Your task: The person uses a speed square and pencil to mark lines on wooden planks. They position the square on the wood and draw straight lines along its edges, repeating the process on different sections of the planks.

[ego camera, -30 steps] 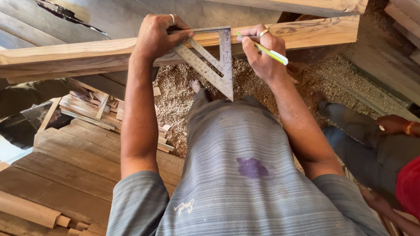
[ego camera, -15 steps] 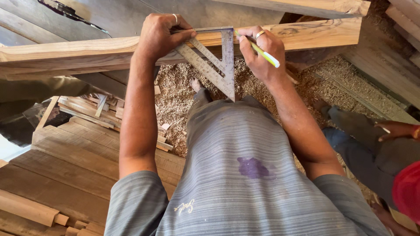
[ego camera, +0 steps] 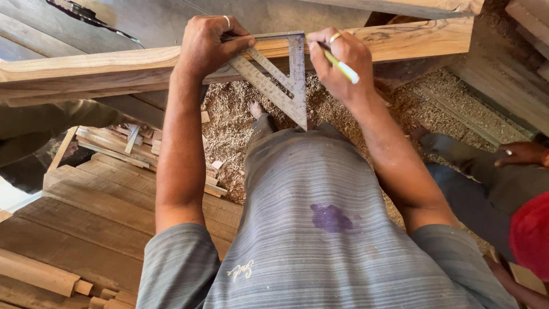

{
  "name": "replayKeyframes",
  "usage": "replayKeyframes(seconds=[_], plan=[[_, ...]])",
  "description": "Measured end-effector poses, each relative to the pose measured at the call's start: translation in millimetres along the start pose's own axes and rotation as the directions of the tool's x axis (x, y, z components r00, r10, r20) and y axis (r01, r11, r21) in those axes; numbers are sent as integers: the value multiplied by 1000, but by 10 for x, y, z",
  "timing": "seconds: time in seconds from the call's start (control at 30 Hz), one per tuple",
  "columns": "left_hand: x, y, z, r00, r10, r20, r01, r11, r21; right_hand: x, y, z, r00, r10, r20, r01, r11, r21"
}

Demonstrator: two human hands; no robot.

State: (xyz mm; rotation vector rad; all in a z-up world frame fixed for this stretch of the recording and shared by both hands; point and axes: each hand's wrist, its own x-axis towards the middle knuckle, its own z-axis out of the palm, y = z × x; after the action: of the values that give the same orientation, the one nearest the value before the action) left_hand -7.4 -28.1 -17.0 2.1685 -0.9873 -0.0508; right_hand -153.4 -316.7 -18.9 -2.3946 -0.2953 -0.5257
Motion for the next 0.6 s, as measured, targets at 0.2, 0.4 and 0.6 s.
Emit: replayKeyframes(seconds=[0.2,0.4,0.6], plan=[[12,-28,33,994,-93,55,93,996,6,-228,-37,-126,985,90,147,-92,996,1],[28,51,-7,999,-44,27,43,998,36,-224,96,-322,954,290,-68,-274,944,185],[226,236,262,999,-9,33,9,1000,5,-307,155,-335,968,238,-85,-205,937,284]])
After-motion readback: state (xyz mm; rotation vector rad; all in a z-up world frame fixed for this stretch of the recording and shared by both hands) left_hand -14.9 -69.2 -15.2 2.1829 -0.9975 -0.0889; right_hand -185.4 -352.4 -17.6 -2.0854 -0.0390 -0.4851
